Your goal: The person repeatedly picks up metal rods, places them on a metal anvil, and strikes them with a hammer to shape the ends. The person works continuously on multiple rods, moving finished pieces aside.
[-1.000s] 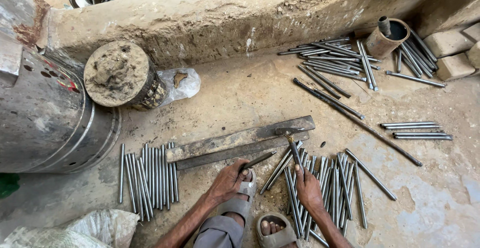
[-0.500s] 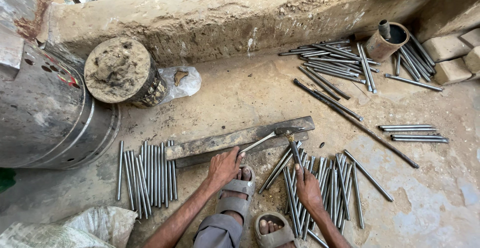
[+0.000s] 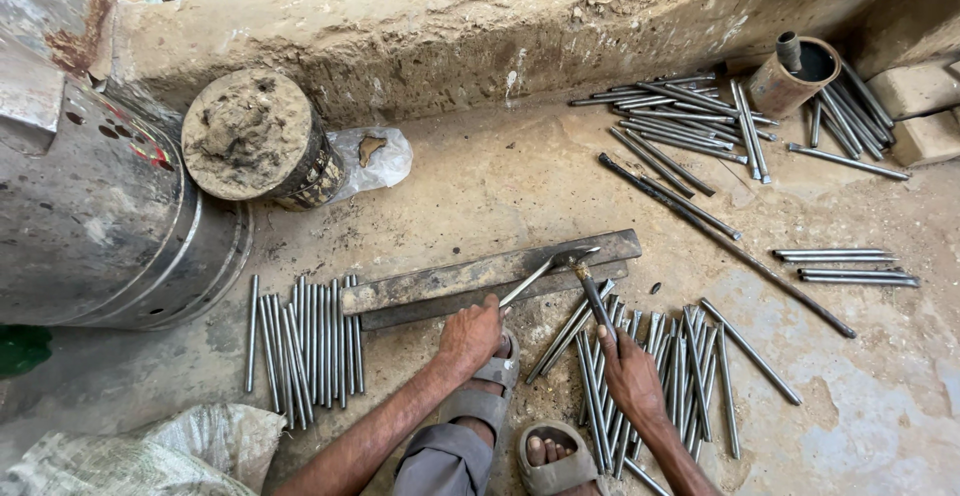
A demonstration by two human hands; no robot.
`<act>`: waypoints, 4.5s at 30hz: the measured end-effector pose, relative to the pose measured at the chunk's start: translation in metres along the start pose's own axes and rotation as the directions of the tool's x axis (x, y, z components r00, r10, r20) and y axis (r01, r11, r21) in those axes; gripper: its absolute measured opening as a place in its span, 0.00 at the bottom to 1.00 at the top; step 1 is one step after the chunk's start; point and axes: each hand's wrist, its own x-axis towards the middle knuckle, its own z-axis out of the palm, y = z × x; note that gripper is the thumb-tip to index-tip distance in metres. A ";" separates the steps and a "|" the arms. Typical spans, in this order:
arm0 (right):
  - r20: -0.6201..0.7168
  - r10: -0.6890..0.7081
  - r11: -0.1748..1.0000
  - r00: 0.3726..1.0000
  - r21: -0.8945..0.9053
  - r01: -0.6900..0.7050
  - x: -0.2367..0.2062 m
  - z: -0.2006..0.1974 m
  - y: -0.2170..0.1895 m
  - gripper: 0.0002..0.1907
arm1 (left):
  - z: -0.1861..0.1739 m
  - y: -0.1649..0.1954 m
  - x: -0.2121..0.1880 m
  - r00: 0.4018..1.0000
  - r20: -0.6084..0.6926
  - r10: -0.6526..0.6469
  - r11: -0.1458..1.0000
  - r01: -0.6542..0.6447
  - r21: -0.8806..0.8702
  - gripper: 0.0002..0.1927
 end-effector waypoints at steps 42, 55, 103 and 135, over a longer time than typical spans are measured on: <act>-0.167 -0.263 0.961 0.950 -0.130 0.243 -0.018 -0.102 -0.049 0.23 | -0.011 -0.001 0.006 0.998 -0.056 -0.018 0.999 0.015 -0.042 0.13; -0.187 -0.398 0.912 0.898 -0.190 0.364 0.008 -0.076 -0.034 0.27 | -0.003 -0.002 0.002 0.999 -0.015 -0.052 0.997 0.051 -0.059 0.10; -0.071 -0.004 1.000 0.997 -0.018 0.003 0.011 0.010 0.011 0.36 | 0.023 -0.025 -0.075 0.842 -0.421 0.337 0.744 -0.512 -0.429 0.18; -0.032 0.024 0.985 0.999 0.169 -0.018 0.013 0.001 0.013 0.41 | -0.028 0.003 0.006 0.992 0.095 -0.088 0.972 0.106 -0.209 0.19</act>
